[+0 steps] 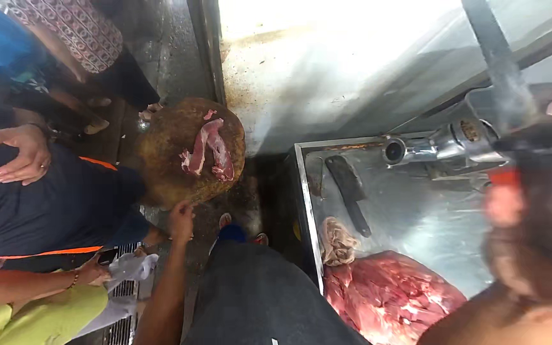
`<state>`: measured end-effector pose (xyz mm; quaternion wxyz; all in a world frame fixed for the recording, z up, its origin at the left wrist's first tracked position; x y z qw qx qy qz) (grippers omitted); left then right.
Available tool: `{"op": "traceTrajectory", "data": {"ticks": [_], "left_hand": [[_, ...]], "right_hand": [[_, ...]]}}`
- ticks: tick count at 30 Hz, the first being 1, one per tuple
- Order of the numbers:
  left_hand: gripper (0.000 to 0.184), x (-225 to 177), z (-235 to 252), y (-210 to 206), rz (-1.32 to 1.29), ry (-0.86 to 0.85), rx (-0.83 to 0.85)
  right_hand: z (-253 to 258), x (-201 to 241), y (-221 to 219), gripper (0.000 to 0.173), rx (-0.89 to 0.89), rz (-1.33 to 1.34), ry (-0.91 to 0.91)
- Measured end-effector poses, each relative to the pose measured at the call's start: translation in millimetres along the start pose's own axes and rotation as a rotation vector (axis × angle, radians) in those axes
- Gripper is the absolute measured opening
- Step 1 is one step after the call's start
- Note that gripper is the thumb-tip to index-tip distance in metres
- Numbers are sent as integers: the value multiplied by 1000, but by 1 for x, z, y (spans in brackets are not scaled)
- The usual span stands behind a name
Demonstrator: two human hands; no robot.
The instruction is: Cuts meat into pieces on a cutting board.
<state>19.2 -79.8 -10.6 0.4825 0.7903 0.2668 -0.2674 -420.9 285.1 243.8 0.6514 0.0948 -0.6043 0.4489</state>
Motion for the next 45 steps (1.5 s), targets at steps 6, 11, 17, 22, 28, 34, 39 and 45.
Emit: {"op": "traceTrajectory", "data": {"ticks": [6, 11, 17, 22, 28, 34, 39, 45], "left_hand": [[42, -15, 88, 23, -138, 168, 49], [58, -43, 172, 25, 145, 7, 51], [55, -86, 241, -9, 586, -523, 341], [40, -61, 258, -6, 735, -445, 572], [32, -24, 257, 20, 466, -403, 452], [32, -19, 262, 22, 385, -380, 458], [35, -12, 269, 20, 375, -372, 482], [37, -12, 261, 21, 330, -399, 401]], "right_hand": [[-31, -135, -28, 71, -74, 192, -451], [-69, -190, -84, 109, -66, -167, -432], [-94, -260, -157, 51, 10, -201, -583], [-109, -342, -228, 35, -143, -428, -783], [-125, -400, -279, 40, 18, -879, -858], [-76, -442, -339, 45, 151, -1051, -1059], [-15, -481, -360, 42, 176, -1184, -1088], [-26, -504, -359, 43, 188, -1293, -1104]]}}
Point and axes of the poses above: each hand's wrist, its own z-axis towards the middle knuckle, its own y-axis out of the back of the hand, x = y × z, the point moved 6 cm from there along z, towards the middle knuckle, and after that the axes turned 7 degrees about z, right-handed, at the moved point
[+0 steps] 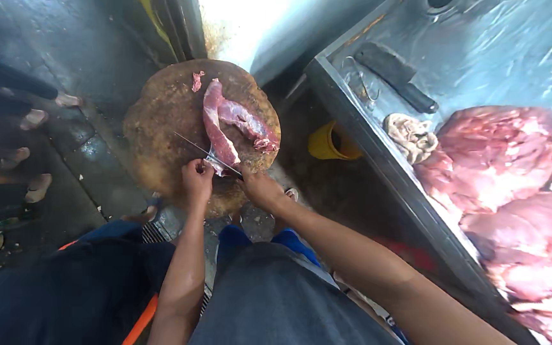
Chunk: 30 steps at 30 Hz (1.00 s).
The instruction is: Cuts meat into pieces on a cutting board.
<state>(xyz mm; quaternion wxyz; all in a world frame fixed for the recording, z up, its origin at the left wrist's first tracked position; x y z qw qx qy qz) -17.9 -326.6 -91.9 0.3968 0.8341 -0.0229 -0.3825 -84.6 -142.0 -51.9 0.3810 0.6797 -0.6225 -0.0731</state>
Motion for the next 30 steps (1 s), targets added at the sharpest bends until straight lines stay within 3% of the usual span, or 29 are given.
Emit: {"op": "traceTrajectory", "data": {"ticks": [12, 17, 30], "left_hand": [[53, 0, -8, -8, -43, 26, -76], [46, -3, -9, -9, -46, 55, -113], [47, -14, -5, -5, 41, 96, -71]], "right_hand": [[-3, -5, 16, 35, 41, -118, -19], [-3, -10, 8, 32, 17, -149, -69], [-53, -108, -24, 44, 93, -98, -179]]}}
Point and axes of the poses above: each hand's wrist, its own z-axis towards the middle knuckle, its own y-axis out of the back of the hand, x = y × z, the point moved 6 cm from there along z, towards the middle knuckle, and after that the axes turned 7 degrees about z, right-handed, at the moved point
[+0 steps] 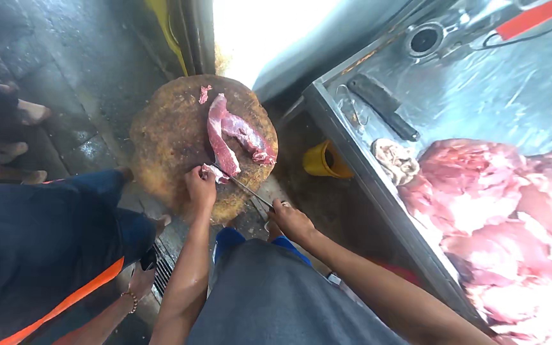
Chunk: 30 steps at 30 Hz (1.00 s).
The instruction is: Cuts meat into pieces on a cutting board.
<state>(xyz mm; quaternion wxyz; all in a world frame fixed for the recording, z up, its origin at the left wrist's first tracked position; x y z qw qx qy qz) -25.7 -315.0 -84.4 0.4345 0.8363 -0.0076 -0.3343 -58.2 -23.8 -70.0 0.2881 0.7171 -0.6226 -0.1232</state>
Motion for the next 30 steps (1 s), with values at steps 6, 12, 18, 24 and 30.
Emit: {"op": "traceTrajectory", "data": {"ticks": [6, 12, 18, 24, 30], "left_hand": [[80, -27, -5, -14, 225, -97, 78], [70, -32, -6, -12, 257, -129, 154], [62, -8, -11, 12, 134, -63, 165], [56, 1, -36, 49, 64, -4, 174], [58, -63, 26, 90, 152, -183, 41]], "right_hand": [[-53, -82, -45, 46, 43, 114, -106], [-70, -109, -71, 48, -29, 320, -20], [-49, -104, -44, 47, -141, 450, 139], [-17, -101, -16, 48, -149, 428, 305], [-28, -88, -23, 47, -203, 538, 286]]}}
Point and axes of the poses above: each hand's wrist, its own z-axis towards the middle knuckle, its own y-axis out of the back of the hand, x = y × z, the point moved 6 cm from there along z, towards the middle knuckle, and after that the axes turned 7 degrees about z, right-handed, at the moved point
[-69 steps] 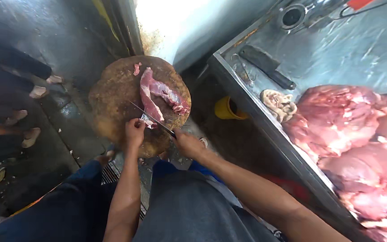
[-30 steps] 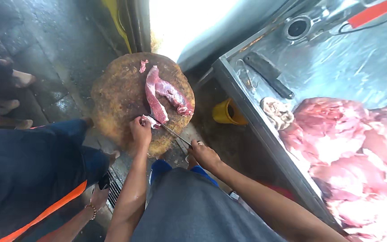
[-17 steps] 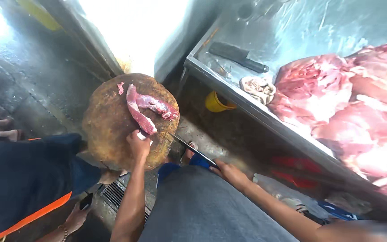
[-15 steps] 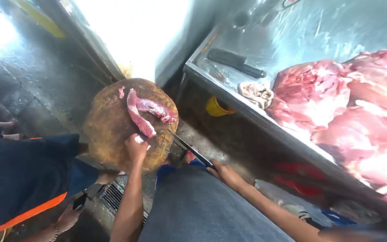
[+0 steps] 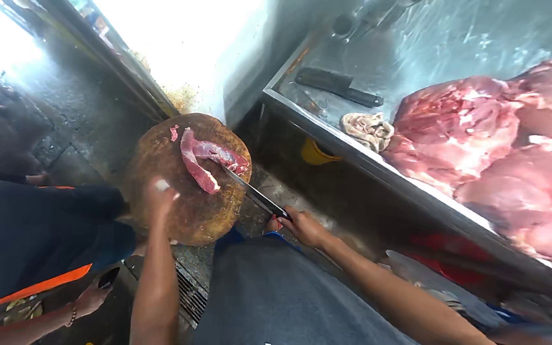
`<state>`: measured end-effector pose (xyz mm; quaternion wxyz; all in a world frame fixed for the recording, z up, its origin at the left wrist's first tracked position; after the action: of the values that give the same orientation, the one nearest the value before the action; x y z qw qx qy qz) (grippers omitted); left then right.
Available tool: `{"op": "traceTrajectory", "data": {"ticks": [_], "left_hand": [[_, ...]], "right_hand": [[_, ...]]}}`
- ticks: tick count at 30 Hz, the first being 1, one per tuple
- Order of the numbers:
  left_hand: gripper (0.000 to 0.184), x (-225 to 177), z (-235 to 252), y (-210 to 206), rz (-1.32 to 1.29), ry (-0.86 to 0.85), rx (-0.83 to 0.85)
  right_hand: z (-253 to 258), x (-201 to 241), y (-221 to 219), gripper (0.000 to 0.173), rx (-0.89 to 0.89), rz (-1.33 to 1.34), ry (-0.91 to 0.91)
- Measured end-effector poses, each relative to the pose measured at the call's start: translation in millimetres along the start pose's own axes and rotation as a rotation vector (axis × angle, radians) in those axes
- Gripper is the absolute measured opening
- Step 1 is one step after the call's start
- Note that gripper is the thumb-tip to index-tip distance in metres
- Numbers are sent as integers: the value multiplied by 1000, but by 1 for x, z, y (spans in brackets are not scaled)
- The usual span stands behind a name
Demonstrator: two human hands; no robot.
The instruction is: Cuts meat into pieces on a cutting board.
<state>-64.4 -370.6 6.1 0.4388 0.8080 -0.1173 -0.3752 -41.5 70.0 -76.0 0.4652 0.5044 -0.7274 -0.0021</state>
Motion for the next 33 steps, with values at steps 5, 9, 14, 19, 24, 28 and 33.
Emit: {"op": "traceTrajectory", "data": {"ticks": [5, 9, 14, 19, 24, 28, 33], "left_hand": [[63, -27, 115, 4, 341, -259, 45], [55, -106, 75, -1, 393, -444, 83], [61, -141, -31, -128, 458, -756, 418], [42, -142, -27, -176, 586, -950, 293], [38, -165, 16, -144, 577, -981, 431], [52, -150, -22, -178, 855, -1165, 349], [42, -155, -11, -169, 745, -1040, 326]], "right_hand": [[-27, -1, -26, 48, -159, 114, -151], [-57, 4, -63, 42, -431, 343, -246], [-83, 16, -126, 41, -619, 527, -403], [-99, 33, -152, 41, -642, 524, -411], [-102, 29, -159, 40, -684, 613, -417], [-103, 26, -156, 39, -742, 692, -419], [-101, 16, -145, 38, -671, 697, -381]]}}
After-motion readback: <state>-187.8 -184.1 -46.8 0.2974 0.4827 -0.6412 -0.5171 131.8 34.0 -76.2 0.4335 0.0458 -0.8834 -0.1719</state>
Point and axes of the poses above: each hand's wrist, its own z-axis towards the middle knuckle, its own y-axis out of the back of the hand, x = y × z, the point moved 6 cm from there along z, towards the middle knuckle, and after that the axes turned 7 degrees about z, right-handed, at the moved point
